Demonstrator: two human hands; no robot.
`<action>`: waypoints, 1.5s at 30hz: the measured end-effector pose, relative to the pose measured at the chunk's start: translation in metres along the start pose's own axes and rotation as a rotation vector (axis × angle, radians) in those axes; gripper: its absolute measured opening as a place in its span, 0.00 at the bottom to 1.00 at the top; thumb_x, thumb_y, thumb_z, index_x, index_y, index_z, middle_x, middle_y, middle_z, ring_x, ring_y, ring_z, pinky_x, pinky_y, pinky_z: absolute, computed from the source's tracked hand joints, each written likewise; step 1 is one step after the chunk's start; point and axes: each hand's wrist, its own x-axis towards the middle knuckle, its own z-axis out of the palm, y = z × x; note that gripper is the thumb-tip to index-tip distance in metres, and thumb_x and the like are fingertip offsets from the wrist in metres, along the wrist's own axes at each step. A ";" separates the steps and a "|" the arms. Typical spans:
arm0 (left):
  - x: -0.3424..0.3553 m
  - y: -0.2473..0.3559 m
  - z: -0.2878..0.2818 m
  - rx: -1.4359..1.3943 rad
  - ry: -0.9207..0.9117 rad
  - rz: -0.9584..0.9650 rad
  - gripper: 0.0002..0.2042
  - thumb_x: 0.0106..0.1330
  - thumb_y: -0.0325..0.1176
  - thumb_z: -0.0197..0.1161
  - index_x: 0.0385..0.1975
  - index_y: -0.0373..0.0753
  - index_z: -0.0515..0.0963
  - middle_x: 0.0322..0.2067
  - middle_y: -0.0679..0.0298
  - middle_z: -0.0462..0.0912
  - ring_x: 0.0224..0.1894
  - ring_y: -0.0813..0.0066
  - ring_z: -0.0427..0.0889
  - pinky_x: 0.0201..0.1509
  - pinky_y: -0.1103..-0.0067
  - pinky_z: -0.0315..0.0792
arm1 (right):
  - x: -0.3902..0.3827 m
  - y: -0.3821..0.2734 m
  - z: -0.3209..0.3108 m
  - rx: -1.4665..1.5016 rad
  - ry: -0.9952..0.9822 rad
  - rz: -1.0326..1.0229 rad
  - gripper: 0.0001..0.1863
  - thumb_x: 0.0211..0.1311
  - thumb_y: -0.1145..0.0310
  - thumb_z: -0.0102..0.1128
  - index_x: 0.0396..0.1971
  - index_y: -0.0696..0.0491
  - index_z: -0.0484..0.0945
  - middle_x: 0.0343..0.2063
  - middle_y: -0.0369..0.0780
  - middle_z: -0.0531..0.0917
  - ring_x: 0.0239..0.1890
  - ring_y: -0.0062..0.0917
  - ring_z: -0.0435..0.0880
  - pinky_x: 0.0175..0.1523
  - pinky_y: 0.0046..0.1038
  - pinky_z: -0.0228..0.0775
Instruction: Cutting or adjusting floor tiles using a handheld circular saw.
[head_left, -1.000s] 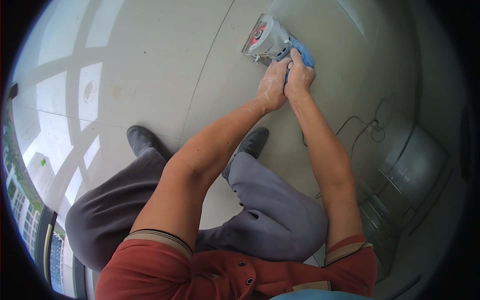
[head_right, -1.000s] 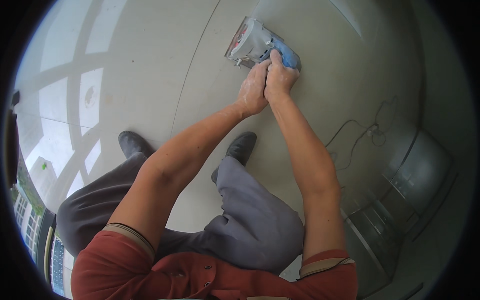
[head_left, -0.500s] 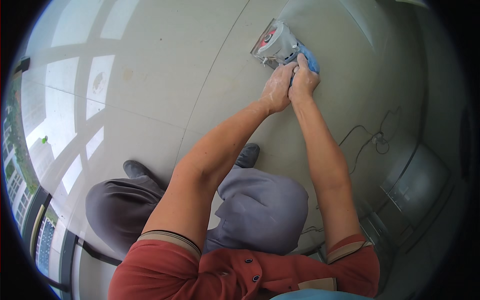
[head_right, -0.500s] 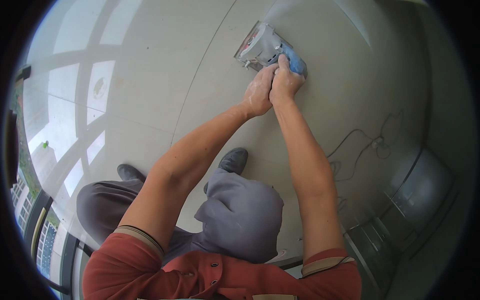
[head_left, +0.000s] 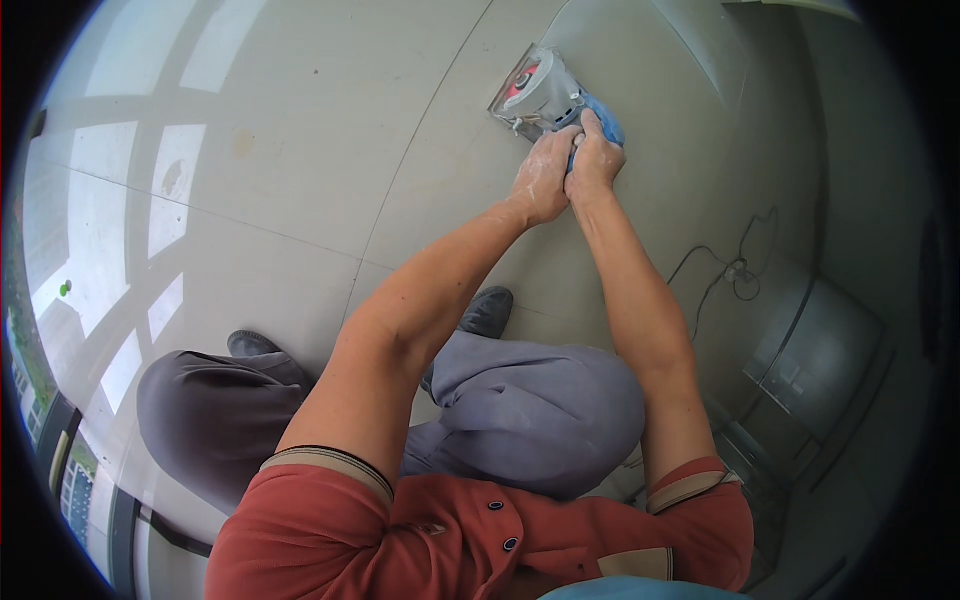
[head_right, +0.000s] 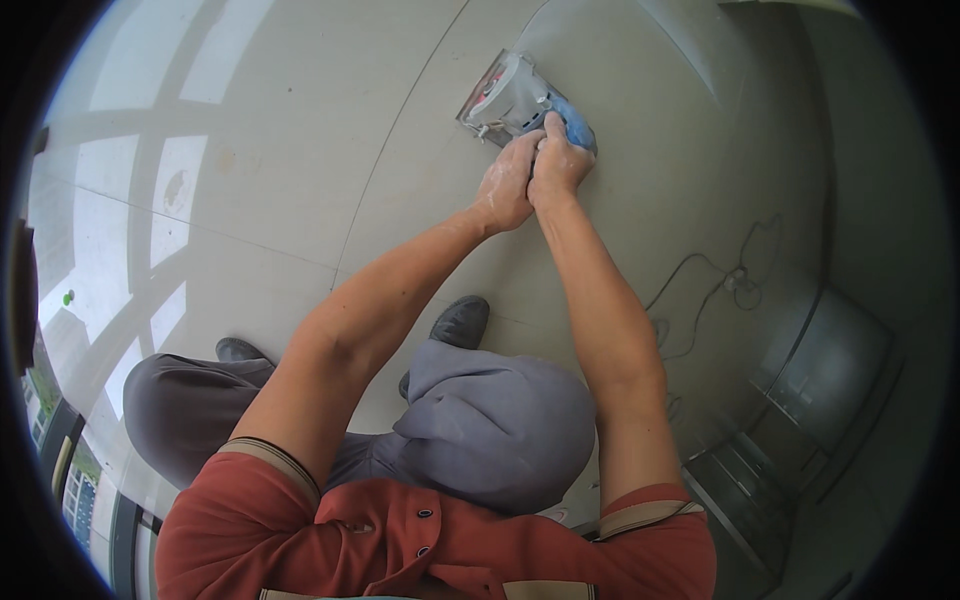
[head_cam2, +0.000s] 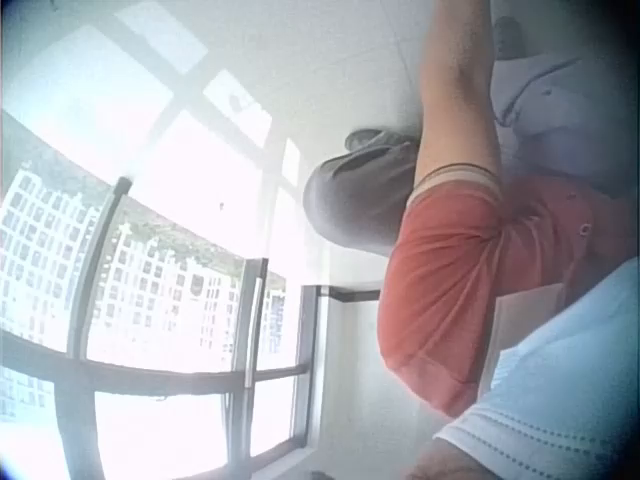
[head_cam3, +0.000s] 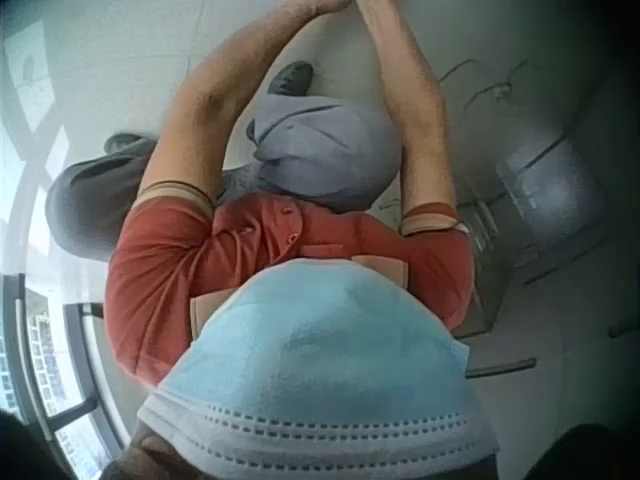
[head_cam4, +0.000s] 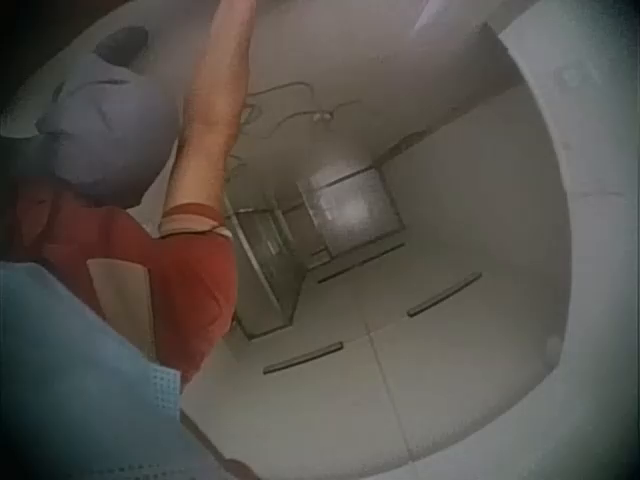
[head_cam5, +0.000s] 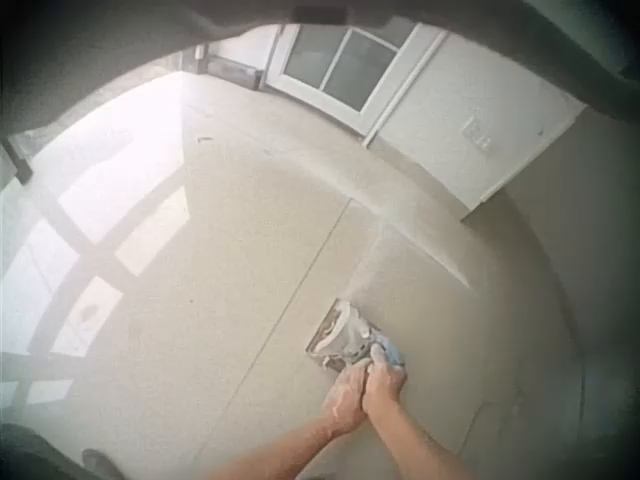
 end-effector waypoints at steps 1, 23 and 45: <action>0.000 0.001 0.000 -0.010 -0.015 -0.034 0.33 0.57 0.34 0.67 0.63 0.40 0.62 0.58 0.47 0.73 0.62 0.44 0.70 0.64 0.61 0.66 | 0.000 -0.001 -0.001 -0.005 0.008 0.012 0.12 0.64 0.68 0.66 0.27 0.62 0.80 0.24 0.34 0.79 0.24 0.19 0.76 0.28 0.24 0.67; 0.001 0.005 -0.001 -0.012 -0.001 -0.021 0.31 0.57 0.34 0.66 0.62 0.39 0.63 0.55 0.48 0.73 0.59 0.44 0.71 0.63 0.62 0.66 | -0.005 -0.010 0.001 0.037 -0.004 0.066 0.12 0.64 0.70 0.66 0.21 0.55 0.77 0.20 0.31 0.75 0.20 0.16 0.71 0.24 0.24 0.61; 0.000 0.017 -0.003 -0.009 0.002 -0.058 0.30 0.55 0.30 0.67 0.60 0.41 0.64 0.50 0.50 0.75 0.56 0.46 0.71 0.62 0.60 0.67 | -0.007 -0.018 -0.001 0.035 -0.009 0.151 0.09 0.68 0.70 0.62 0.26 0.52 0.77 0.20 0.29 0.73 0.20 0.15 0.72 0.25 0.20 0.65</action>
